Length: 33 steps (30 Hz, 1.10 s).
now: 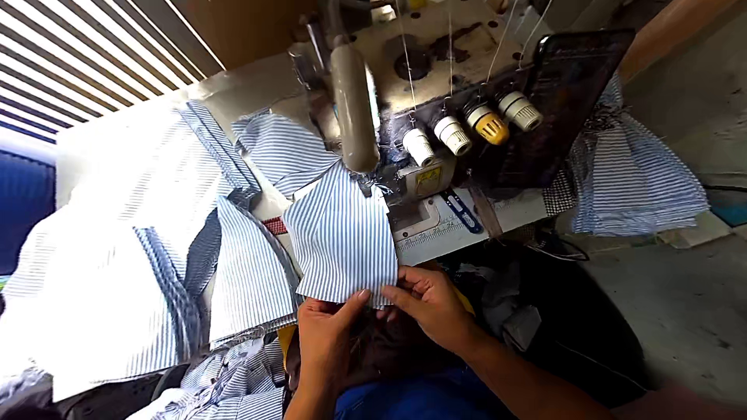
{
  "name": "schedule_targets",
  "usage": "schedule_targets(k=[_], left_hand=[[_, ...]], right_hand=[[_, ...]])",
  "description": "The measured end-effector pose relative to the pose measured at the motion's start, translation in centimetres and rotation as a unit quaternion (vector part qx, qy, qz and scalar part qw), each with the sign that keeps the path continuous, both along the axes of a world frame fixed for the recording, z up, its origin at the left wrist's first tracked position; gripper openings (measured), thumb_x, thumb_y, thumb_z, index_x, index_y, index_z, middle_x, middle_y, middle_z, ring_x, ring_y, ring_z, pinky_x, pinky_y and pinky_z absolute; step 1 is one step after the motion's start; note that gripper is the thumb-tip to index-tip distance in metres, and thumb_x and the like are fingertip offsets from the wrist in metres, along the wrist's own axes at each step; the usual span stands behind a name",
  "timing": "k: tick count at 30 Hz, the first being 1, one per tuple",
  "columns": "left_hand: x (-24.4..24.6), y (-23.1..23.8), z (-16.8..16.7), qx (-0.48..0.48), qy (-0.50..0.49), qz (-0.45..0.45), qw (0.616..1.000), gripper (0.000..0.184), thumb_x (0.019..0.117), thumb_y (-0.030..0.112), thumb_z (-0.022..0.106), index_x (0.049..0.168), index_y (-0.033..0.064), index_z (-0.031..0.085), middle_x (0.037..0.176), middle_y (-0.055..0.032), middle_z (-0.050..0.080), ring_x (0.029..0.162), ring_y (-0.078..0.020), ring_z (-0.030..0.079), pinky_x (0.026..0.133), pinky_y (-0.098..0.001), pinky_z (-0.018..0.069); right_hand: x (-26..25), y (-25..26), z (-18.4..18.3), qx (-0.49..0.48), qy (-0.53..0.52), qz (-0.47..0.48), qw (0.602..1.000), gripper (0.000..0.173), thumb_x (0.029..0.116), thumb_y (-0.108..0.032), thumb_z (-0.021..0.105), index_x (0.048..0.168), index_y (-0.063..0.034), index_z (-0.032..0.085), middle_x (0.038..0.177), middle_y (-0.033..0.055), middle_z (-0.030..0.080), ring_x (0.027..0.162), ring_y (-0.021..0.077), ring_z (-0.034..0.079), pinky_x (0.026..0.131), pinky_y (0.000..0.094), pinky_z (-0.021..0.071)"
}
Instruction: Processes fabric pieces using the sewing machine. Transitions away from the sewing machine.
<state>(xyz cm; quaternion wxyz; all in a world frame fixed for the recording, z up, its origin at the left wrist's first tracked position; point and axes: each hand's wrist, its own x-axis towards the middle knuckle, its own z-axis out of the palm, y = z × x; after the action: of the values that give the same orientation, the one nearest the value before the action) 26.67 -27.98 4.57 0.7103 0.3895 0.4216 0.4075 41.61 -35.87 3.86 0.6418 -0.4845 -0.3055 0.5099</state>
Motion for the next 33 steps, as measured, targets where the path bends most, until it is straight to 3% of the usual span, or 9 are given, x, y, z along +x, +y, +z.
schedule_targets(k=[4, 11, 13, 15, 17, 19, 21, 24, 33], left_hand=[[-0.4, -0.1, 0.0, 0.056, 0.040, 0.002, 0.998, 0.021, 0.0764, -0.006, 0.082, 0.095, -0.0034, 0.071, 0.084, -0.0132, 0.076, 0.076, -0.0172, 0.075, 0.074, -0.0328, 0.0644], [-0.2, -0.3, -0.8, 0.039, 0.043, 0.021, 0.998, 0.012, 0.0926, -0.002, 0.066, 0.104, -0.0025, 0.062, 0.078, -0.0085, 0.074, 0.067, -0.0152, 0.073, 0.069, -0.0315, 0.0635], [-0.6, -0.8, -1.6, 0.145, 0.084, 0.047, 0.985, 0.047, 0.0980, 0.002, 0.059, 0.139, -0.0038, 0.037, 0.107, -0.0049, 0.067, 0.081, -0.0126, 0.072, 0.072, -0.0305, 0.0637], [-1.4, -1.0, -2.8, 0.336, 0.174, 0.067, 0.923, 0.077, 0.0941, 0.008, 0.067, 0.153, -0.0021, 0.018, 0.135, -0.0045, 0.049, 0.099, -0.0027, 0.064, 0.078, -0.0198, 0.0584], [-1.4, -0.6, -3.6, 0.504, 0.278, 0.084, 0.813, 0.080, 0.0865, 0.019, 0.076, 0.152, 0.0158, 0.031, 0.142, -0.0002, 0.044, 0.125, -0.0038, 0.050, 0.099, -0.0211, 0.0459], [-1.0, 0.3, -3.5, 0.617, 0.331, 0.027, 0.714, 0.061, 0.0918, 0.031, 0.071, 0.145, 0.0271, 0.042, 0.149, 0.0051, 0.041, 0.145, -0.0118, 0.036, 0.120, -0.0346, 0.0306], [-0.6, 2.0, -2.5, 0.680, 0.307, -0.056, 0.664, 0.035, 0.1017, 0.027, 0.062, 0.136, 0.0248, 0.059, 0.148, 0.0045, 0.053, 0.146, -0.0187, 0.041, 0.123, -0.0438, 0.0274], [0.0, 4.7, -0.8, 0.711, 0.262, -0.143, 0.637, 0.025, 0.1013, 0.012, 0.060, 0.123, 0.0158, 0.071, 0.128, -0.0033, 0.072, 0.130, -0.0218, 0.060, 0.118, -0.0508, 0.0361], [1.3, 8.1, 0.9, 0.707, 0.255, -0.157, 0.640, 0.023, 0.0973, 0.012, 0.067, 0.118, 0.0163, 0.075, 0.126, -0.0064, 0.073, 0.128, -0.0279, 0.063, 0.114, -0.0587, 0.0422]], right_hand=[[-0.1, -0.7, -0.7, -0.031, 0.081, 0.011, 0.996, 0.041, 0.1130, -0.022, 0.036, 0.104, 0.0035, 0.067, 0.088, 0.0098, 0.073, 0.075, 0.0187, 0.074, 0.070, 0.0354, 0.0646], [-1.5, -0.4, -1.1, -0.073, 0.037, -0.039, 0.996, 0.015, 0.0934, -0.010, 0.074, 0.084, 0.0017, 0.072, 0.075, 0.0051, 0.074, 0.066, 0.0098, 0.071, 0.065, 0.0264, 0.0618], [-1.7, -0.6, -1.1, -0.060, 0.017, -0.066, 0.996, 0.014, 0.0898, -0.009, 0.078, 0.082, 0.0018, 0.072, 0.073, 0.0050, 0.073, 0.064, 0.0084, 0.070, 0.063, 0.0244, 0.0607], [-2.0, -0.9, -1.1, -0.041, -0.010, -0.087, 0.995, 0.015, 0.0878, -0.010, 0.080, 0.082, 0.0015, 0.072, 0.073, 0.0047, 0.072, 0.063, 0.0071, 0.068, 0.061, 0.0226, 0.0594], [-2.2, -1.1, -1.1, -0.035, -0.029, -0.101, 0.994, 0.016, 0.0871, -0.011, 0.081, 0.081, 0.0007, 0.072, 0.074, 0.0044, 0.071, 0.064, 0.0072, 0.068, 0.061, 0.0220, 0.0594], [-2.4, -1.3, -0.9, -0.029, -0.035, -0.105, 0.993, 0.015, 0.0873, -0.012, 0.081, 0.082, 0.0002, 0.072, 0.075, 0.0039, 0.071, 0.065, 0.0069, 0.068, 0.062, 0.0218, 0.0597], [-2.3, -1.2, -0.8, -0.017, -0.032, -0.096, 0.995, 0.016, 0.0893, -0.013, 0.079, 0.083, 0.0000, 0.072, 0.075, 0.0035, 0.070, 0.065, 0.0064, 0.066, 0.061, 0.0214, 0.0585], [-1.7, -0.5, -0.7, 0.007, 0.001, -0.077, 0.997, 0.016, 0.0938, -0.012, 0.074, 0.086, 0.0008, 0.071, 0.075, 0.0044, 0.070, 0.065, 0.0079, 0.067, 0.062, 0.0237, 0.0591], [0.9, 3.0, -0.1, 0.043, 0.000, -0.070, 0.997, 0.015, 0.0992, -0.011, 0.067, 0.091, 0.0011, 0.067, 0.077, 0.0031, 0.068, 0.067, 0.0070, 0.065, 0.062, 0.0224, 0.0573]])
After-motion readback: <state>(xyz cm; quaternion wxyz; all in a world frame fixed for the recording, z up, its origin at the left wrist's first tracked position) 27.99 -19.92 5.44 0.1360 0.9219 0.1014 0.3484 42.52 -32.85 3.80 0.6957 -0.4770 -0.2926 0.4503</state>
